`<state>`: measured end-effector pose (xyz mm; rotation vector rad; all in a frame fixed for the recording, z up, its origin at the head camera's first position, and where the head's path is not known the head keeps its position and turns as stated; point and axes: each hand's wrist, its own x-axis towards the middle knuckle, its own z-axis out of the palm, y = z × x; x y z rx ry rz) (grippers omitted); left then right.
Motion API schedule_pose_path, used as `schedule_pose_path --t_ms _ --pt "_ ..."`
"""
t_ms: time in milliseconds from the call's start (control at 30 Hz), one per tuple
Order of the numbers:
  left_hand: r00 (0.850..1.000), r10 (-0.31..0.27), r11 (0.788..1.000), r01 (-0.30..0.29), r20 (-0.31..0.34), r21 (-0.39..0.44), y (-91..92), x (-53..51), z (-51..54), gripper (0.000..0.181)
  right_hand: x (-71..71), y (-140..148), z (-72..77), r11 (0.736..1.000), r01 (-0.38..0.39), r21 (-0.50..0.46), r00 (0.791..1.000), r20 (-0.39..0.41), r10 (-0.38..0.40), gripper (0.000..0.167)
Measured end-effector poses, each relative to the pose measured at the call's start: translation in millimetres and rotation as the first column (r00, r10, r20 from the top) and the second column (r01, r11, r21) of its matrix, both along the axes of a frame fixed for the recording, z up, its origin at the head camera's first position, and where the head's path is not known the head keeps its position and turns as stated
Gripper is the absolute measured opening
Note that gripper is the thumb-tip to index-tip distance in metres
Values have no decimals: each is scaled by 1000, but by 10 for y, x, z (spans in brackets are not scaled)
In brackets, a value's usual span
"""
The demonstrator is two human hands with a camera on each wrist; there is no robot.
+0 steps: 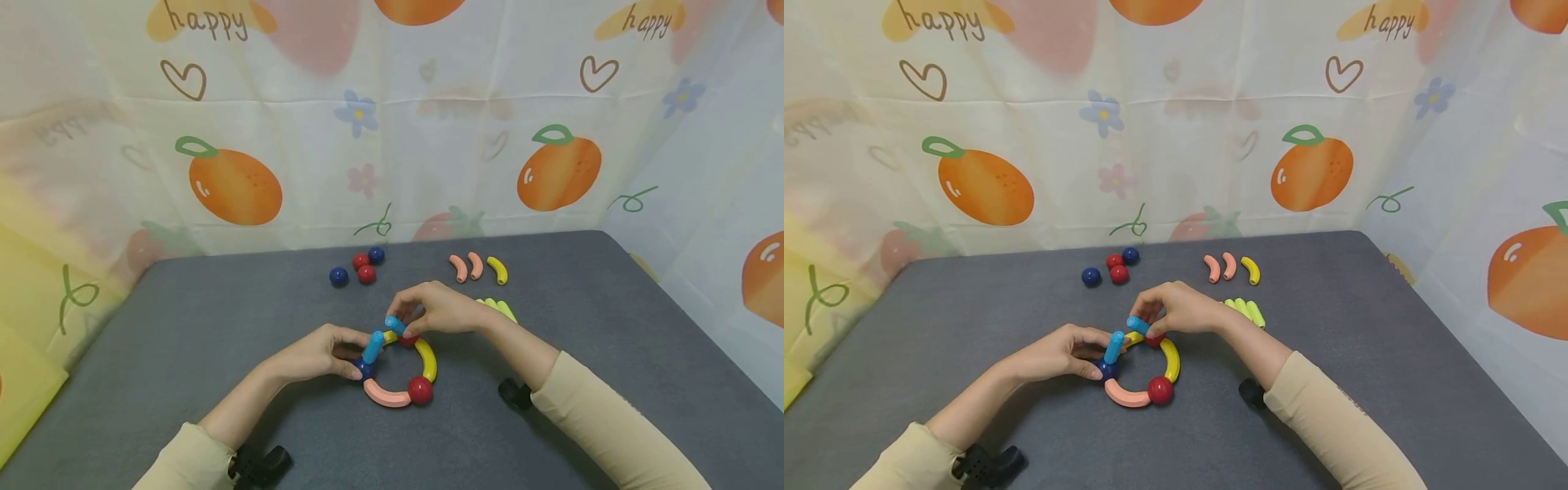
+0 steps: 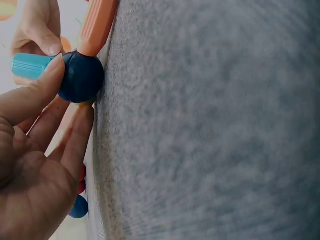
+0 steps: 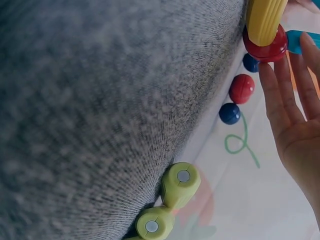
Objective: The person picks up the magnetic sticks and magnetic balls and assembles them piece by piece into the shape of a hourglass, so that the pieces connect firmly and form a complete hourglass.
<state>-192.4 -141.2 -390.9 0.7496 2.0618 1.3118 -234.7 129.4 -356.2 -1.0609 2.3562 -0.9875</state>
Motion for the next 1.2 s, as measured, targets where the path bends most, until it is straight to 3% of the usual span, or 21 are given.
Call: schedule_pose_path --t_ms 167,300,600,733,1000,1200 --pt "1000 -18 1000 18 -13 5 -19 -13 -13 43 -5 18 0 1000 6 -17 999 46 -5 31" --pt "998 -9 1000 9 -68 -2 -27 -14 -22 39 -26 79 -2 999 35 -34 996 86 -32 34" --pt "985 61 997 -68 -161 -42 30 34 -4 29 -97 385 57 990 107 -89 987 128 -96 37" --pt "977 63 996 -74 -204 -45 39 48 -16 28 -139 529 65 985 152 -80 983 112 -143 37" --pt "971 57 997 -68 -232 -44 61 65 -23 29 -169 765 60 973 225 -51 969 111 -219 39" --pt "968 54 995 -72 -246 -66 70 81 -1 31 -166 887 33 961 277 19 959 58 -277 41"
